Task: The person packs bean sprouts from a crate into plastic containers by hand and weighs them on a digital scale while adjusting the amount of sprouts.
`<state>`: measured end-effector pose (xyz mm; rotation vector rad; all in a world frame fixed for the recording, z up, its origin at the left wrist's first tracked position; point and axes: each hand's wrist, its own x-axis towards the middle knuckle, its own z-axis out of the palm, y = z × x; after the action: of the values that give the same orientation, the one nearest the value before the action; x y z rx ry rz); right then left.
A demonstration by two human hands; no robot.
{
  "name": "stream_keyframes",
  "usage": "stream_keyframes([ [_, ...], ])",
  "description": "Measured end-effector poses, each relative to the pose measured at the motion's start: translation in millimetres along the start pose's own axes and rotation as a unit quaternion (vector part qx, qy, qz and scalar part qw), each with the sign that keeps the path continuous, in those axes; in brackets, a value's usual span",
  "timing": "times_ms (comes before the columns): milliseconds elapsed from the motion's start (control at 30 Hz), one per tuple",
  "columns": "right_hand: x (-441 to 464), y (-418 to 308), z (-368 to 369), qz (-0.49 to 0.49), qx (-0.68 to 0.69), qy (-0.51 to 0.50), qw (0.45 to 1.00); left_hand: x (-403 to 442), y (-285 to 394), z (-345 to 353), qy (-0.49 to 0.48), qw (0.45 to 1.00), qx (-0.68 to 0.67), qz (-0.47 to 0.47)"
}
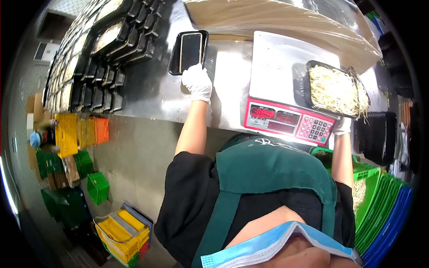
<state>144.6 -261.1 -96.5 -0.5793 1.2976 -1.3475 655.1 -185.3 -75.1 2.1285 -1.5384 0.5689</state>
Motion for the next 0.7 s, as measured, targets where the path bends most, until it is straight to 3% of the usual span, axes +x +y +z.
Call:
stream_keyframes([
  [33,-2.8,-0.1,1.0,0.03,0.042,-0.017,0.999,-4.3,9.4,1.8,0.032,0.999,-0.022,0.023],
  [67,-5.6,-1.1,1.7,0.056,0.087,-0.03,0.994,-8.4,20.4,2.2,0.003,0.999,-0.034,0.019],
  [167,15.1,26.0,-18.5,0.057,0.022,0.012,0.998,-13.3,48.9,6.6,0.023,0.996,-0.036,0.076],
  [200,18.8,34.8,-31.5,0.045,-0.006,0.022,0.999,-12.6,45.9,14.2,0.028,0.974,-0.22,0.035],
  [267,8.0,43.7,-27.4,0.044,-0.002,0.039,0.998,-10.4,63.3,-14.6,0.055,0.995,-0.039,0.076],
  [300,-7.9,42.4,-1.7,0.053,0.031,0.045,0.997,4.7,83.2,-50.4,-0.096,0.994,-0.059,-0.016],
  [333,-20.6,33.3,13.2,0.058,0.069,0.054,0.994,-0.6,73.8,-38.6,0.008,0.992,-0.116,0.041],
  [367,-30.2,20.2,9.0,-0.085,-0.243,0.033,0.966,2.7,80.9,-51.5,-0.004,0.986,-0.167,0.021],
  [433,-60.7,-14.9,-1.7,-0.196,-0.388,0.003,0.9,3.8,89.7,-66.4,0.015,0.967,-0.245,0.074],
  [467,-82.2,-35.9,-5.4,-0.209,-0.232,-0.009,0.95,3.6,92.4,-68.6,0.013,0.961,-0.266,0.072],
  [500,-107.0,-55.0,-16.1,-0.196,-0.228,0.006,0.954,-0.5,107.7,-83.0,0.005,0.952,-0.303,0.03],
  [567,-176.9,-85.8,-33.0,-0.268,-0.25,0.054,0.929,-11.4,122.7,-83.1,0.039,0.89,-0.454,-0.002],
  [600,-197.5,-92.3,-55.0,-0.272,-0.345,0.089,0.894,-13.1,119.4,-77.0,0.091,0.893,-0.433,0.086],
  [667,-228.8,-85.9,-92.5,-0.319,-0.287,0.163,0.889,-23.7,147.4,-94.3,0.121,0.857,-0.499,0.045],
  [700,-242.3,-85.3,-115.0,-0.339,-0.325,0.213,0.857,-30.8,166.2,-109.5,0.126,0.835,-0.534,0.035],
])
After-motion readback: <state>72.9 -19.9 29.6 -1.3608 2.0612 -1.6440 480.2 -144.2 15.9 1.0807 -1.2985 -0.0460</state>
